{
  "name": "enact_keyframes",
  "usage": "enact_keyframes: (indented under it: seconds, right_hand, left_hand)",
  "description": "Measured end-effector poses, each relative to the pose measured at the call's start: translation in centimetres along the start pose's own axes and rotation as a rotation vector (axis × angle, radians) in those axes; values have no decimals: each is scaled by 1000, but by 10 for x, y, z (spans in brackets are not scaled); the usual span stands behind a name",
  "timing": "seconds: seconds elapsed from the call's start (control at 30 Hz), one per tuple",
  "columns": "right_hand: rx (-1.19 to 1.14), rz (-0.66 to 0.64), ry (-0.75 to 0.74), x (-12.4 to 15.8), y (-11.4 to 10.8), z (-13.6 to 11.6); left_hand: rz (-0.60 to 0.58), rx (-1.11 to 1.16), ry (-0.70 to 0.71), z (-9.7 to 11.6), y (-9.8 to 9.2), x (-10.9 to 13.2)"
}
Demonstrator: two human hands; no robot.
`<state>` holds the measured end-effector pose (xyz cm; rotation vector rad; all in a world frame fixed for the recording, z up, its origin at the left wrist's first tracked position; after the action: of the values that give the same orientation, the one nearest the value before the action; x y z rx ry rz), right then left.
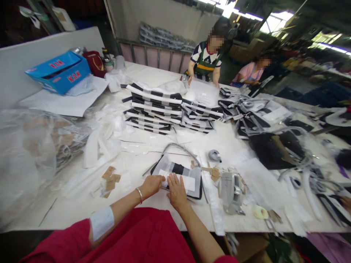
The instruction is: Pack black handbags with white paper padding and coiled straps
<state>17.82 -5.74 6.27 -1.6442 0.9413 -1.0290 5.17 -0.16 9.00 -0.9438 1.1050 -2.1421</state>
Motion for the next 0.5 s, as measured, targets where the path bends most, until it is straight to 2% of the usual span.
enact_keyframes:
  seconds: [0.13, 0.37, 0.43, 0.5]
  right_hand:
    - [-86, -6, -21, 14, -6, -13]
    - [-275, -82, -116, 56, -5, -40]
    - [-330, -27, -126, 60, -13, -37]
    - [-332, 103, -55, 57, -24, -20]
  left_hand:
    - [-64, 19, 35, 0, -1, 6]
    - [-213, 151, 90, 4, 10, 45]
    - [-245, 223, 114, 2, 11, 50]
    - [-243, 292, 130, -1, 10, 51]
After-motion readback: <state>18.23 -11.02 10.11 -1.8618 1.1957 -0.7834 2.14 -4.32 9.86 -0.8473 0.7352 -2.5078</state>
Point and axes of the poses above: each hand's wrist, its own x-axis away from the middle knuckle, its own y-axis out of the palm, z = x × y, the point moved 6 cm from there along -x, towards the middle knuckle, and after that the axes turned 3 degrees about -x, right-handed, at the moved point
